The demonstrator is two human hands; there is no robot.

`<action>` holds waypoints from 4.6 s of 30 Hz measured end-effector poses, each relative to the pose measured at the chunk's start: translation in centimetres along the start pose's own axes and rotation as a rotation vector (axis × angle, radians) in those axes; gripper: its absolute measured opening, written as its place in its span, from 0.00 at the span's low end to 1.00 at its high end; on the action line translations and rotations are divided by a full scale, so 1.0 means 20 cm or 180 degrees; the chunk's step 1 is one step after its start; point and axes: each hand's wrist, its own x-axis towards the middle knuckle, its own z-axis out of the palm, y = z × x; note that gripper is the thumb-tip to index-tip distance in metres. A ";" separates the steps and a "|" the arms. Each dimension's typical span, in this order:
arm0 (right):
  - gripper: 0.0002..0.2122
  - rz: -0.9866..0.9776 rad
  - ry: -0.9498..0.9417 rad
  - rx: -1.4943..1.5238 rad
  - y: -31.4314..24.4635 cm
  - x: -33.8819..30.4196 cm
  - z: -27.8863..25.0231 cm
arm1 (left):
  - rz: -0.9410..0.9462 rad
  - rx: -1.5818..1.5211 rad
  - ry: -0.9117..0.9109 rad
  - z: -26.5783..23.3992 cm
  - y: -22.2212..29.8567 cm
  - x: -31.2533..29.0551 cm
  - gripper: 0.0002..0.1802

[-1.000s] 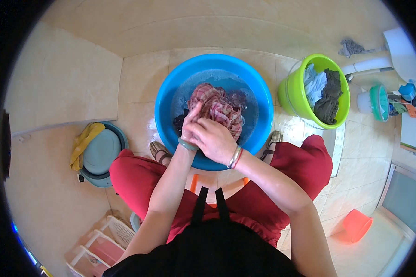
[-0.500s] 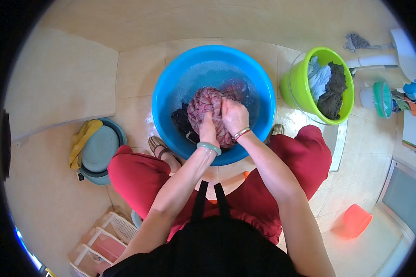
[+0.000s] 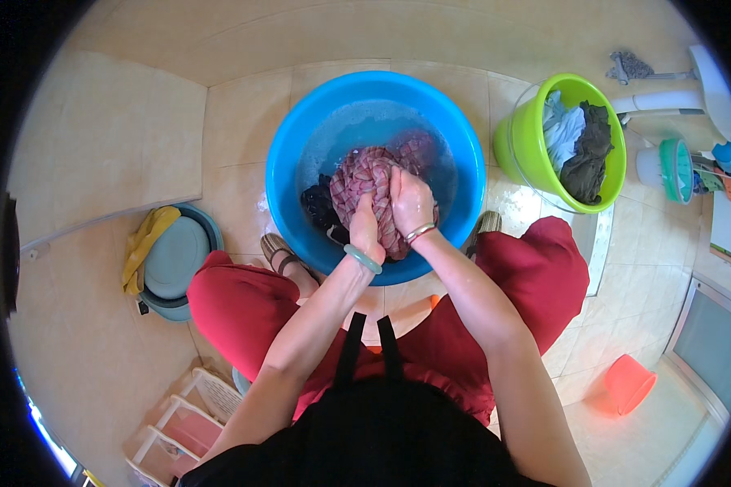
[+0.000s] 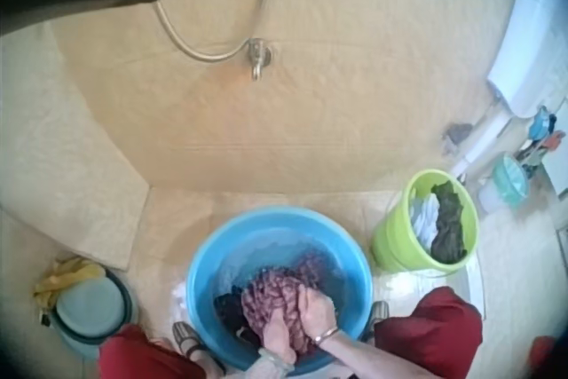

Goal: The person hand-washes clothes in a blue basin filled with soapy water. They scrub and rinse a dark garment and a plaid shirt, then transfer the washed items into a green bucket.

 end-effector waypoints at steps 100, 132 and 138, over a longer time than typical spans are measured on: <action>0.18 0.0232 -0.0835 -0.0329 0.03 -0.08 0.03 | 0.0222 0.0105 0.0164 0.00 0.00 -0.08 0.12; 0.14 0.0560 -0.0659 -0.0331 0.19 0.01 -0.06 | 0.0405 0.1022 -0.0121 -0.14 0.06 -0.02 0.13; 0.08 0.0330 -0.2007 0.1417 0.00 0.15 -0.24 | 0.4634 0.5352 -0.0378 -0.08 0.35 -0.14 0.21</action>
